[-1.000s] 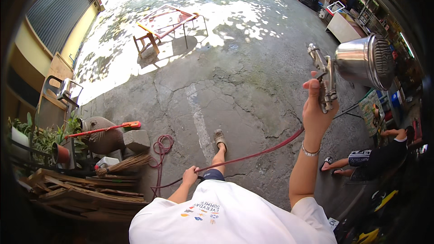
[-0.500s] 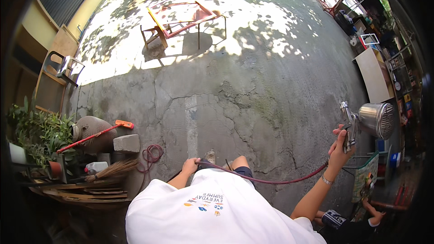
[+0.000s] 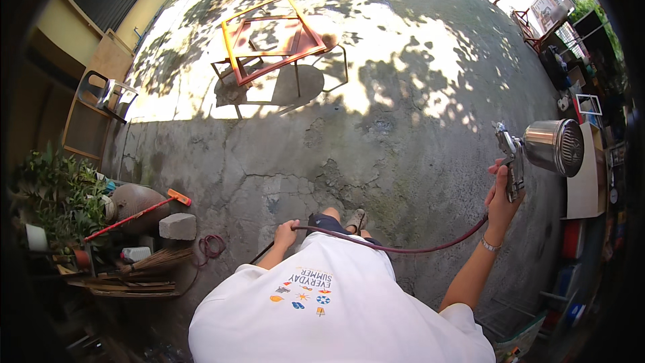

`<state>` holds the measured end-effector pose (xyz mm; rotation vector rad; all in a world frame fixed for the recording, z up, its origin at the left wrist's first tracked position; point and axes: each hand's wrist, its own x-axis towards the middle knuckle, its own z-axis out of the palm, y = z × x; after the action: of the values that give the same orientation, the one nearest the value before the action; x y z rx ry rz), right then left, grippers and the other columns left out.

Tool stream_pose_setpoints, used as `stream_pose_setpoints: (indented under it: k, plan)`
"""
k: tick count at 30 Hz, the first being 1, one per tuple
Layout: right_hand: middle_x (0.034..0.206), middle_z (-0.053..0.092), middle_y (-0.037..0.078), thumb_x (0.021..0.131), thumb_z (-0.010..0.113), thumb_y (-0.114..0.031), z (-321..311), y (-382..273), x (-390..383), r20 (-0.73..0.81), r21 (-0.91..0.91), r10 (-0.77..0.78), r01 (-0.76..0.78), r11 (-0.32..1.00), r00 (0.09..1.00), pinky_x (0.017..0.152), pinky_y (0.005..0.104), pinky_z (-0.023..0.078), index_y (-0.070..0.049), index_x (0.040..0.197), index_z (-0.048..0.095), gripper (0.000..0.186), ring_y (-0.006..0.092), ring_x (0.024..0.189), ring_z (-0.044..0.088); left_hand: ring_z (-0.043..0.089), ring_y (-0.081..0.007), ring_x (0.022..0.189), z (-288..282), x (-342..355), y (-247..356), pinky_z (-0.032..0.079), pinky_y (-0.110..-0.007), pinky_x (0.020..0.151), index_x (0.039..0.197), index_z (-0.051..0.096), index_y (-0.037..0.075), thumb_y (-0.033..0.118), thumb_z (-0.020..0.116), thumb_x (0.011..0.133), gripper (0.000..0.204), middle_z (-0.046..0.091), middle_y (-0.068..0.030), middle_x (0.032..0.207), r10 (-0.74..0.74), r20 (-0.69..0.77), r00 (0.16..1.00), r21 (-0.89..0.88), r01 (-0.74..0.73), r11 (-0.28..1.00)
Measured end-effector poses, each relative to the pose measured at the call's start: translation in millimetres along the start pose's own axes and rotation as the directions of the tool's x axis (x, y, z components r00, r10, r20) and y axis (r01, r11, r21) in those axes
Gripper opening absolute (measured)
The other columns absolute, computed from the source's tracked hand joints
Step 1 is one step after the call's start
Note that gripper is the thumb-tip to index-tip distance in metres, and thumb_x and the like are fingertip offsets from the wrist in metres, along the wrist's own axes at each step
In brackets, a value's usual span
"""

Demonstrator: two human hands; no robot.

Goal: The person carries several reddish-brown wooden frames to an outdoor area and places them on a stand. They then use a spray gun connected to a hose to apply a clear coat to the frames, moving around to cover all sides.

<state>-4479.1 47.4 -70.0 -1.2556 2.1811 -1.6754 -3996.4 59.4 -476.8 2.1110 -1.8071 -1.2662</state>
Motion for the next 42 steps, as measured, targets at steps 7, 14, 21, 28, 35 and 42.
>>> stream_pose_setpoints:
  k: [7, 14, 21, 28, 35, 42]
  plan:
    - [0.081, 0.070, 0.006, 0.099, 0.061, -0.041, 90.2, 67.8, 204.7, 0.224, 0.013, -0.053, 0.051, 0.999, 0.973, 0.033, 0.0210, 0.027, 0.000, 0.103, 0.067, 0.042, 0.0030, 0.037, 0.042, 0.062, -0.0479, 0.094, 35.2, 103.1, 136.7, 0.047, -0.055, 0.076, 0.089, 0.066, 0.007, 0.046, 0.050, 0.100, 0.044, 0.067, -0.0246, 0.091, -0.067, 0.006, 0.998, -0.074, 0.067, 0.995]
    - [0.082, 0.070, 0.007, 0.099, 0.060, -0.043, 245.5, 112.7, 415.4, 0.338, 0.124, -0.155, 0.119, 0.985, 0.928, 0.034, 0.0213, 0.028, 0.002, 0.105, 0.068, 0.046, 0.0036, 0.037, 0.043, 0.062, -0.0470, 0.097, 60.8, 293.5, 251.7, 0.048, -0.054, 0.078, 0.092, 0.066, 0.007, 0.044, 0.051, 0.100, 0.041, 0.068, -0.0244, 0.093, -0.204, -0.142, 0.969, -0.172, 0.179, 0.969]
    - [0.084, 0.071, 0.006, 0.099, 0.060, -0.040, 382.4, 151.1, 619.5, 0.422, 0.135, -0.128, 0.077, 0.988, 0.898, 0.034, 0.0207, 0.030, 0.002, 0.100, 0.069, 0.042, 0.0033, 0.037, 0.042, 0.061, -0.0470, 0.098, 11.4, 428.5, 407.0, 0.047, -0.053, 0.080, 0.087, 0.064, 0.007, 0.046, 0.046, 0.101, 0.045, 0.068, -0.0229, 0.094, -0.275, -0.135, 0.952, -0.176, 0.250, 0.952]
    - [0.076, 0.071, 0.006, 0.099, 0.062, -0.038, 564.2, 202.4, 780.7, 0.490, 0.215, -0.251, 0.163, 0.963, 0.835, 0.034, 0.0236, 0.030, 0.001, 0.096, 0.070, 0.039, 0.0037, 0.035, 0.043, 0.059, -0.0482, 0.092, 10.6, 509.6, 479.8, 0.044, -0.055, 0.076, 0.082, 0.061, 0.005, 0.042, 0.052, 0.099, 0.042, 0.065, -0.0243, 0.084, -0.463, -0.262, 0.847, -0.297, 0.386, 0.874]
    - [0.084, 0.070, 0.006, 0.100, 0.060, -0.038, 769.5, 261.0, 908.5, 0.681, 0.194, -0.129, -0.008, 0.981, 0.721, 0.035, 0.0225, 0.030, -0.001, 0.108, 0.066, 0.038, 0.0041, 0.038, 0.041, 0.058, -0.0465, 0.083, 92.5, 596.6, 593.9, 0.042, -0.054, 0.078, 0.079, 0.057, 0.002, 0.042, 0.049, 0.101, 0.046, 0.063, -0.0248, 0.078, -0.718, -0.426, 0.550, -0.425, 0.579, 0.696]
    - [0.080, 0.074, 0.009, 0.097, 0.064, -0.038, 907.0, 291.6, 997.1, 0.763, 0.123, -0.292, 0.314, 0.941, 0.576, 0.067, 0.0289, 0.049, 0.002, 0.093, 0.074, 0.041, 0.0113, 0.072, 0.065, 0.054, -0.0522, 0.077, 143.9, 684.0, 762.2, 0.041, -0.054, 0.065, 0.075, 0.052, -0.001, 0.049, 0.053, 0.098, 0.054, 0.057, -0.0274, 0.074, -0.760, -0.266, 0.594, -0.663, 0.459, 0.591]
